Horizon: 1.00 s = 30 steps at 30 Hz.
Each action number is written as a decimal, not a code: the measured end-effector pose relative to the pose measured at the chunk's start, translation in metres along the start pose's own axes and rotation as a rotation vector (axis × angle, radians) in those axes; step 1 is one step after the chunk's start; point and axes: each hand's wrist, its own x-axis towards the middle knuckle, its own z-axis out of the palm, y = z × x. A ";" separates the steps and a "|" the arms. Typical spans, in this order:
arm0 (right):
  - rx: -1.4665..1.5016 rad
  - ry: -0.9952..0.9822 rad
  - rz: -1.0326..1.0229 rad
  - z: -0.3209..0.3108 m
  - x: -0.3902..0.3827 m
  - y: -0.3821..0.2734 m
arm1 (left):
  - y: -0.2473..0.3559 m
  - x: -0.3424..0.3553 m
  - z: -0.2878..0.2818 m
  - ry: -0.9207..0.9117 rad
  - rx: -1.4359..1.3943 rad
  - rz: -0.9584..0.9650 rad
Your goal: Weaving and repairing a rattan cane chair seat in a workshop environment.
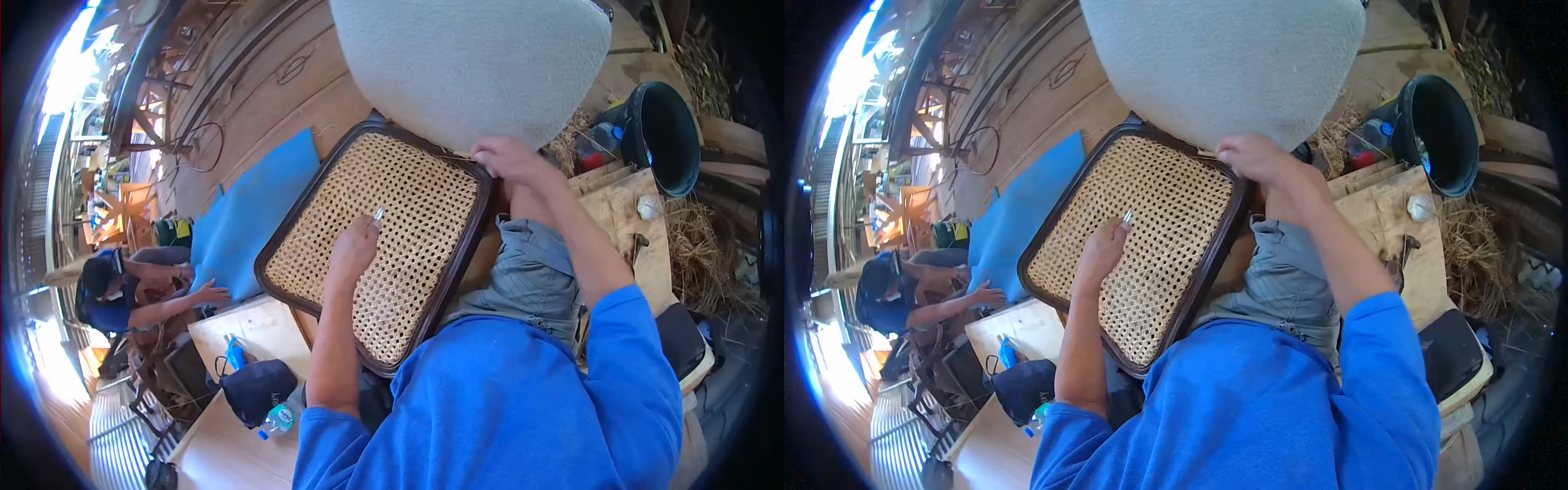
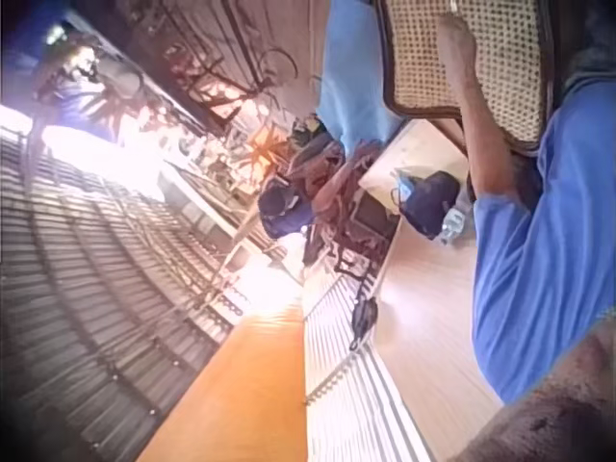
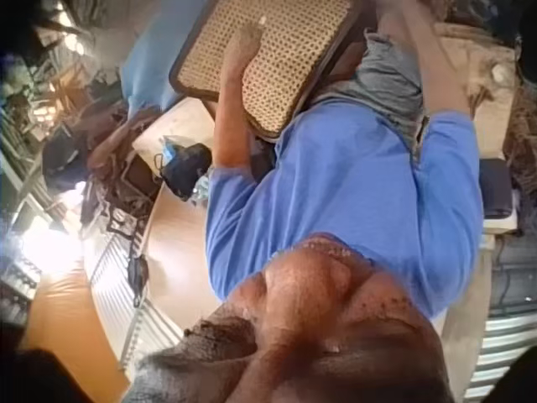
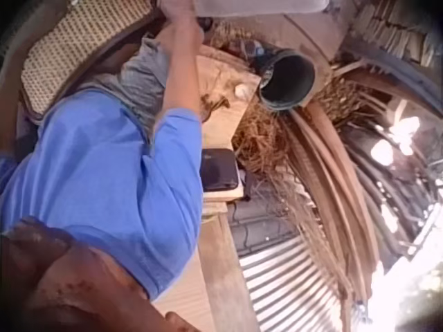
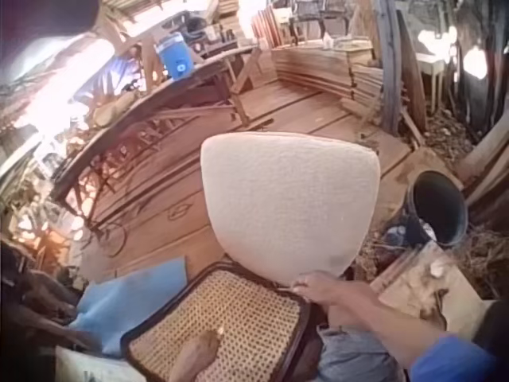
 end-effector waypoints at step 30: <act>-0.349 0.021 0.028 0.037 0.029 0.054 | 0.024 -0.028 0.066 -0.147 0.300 0.081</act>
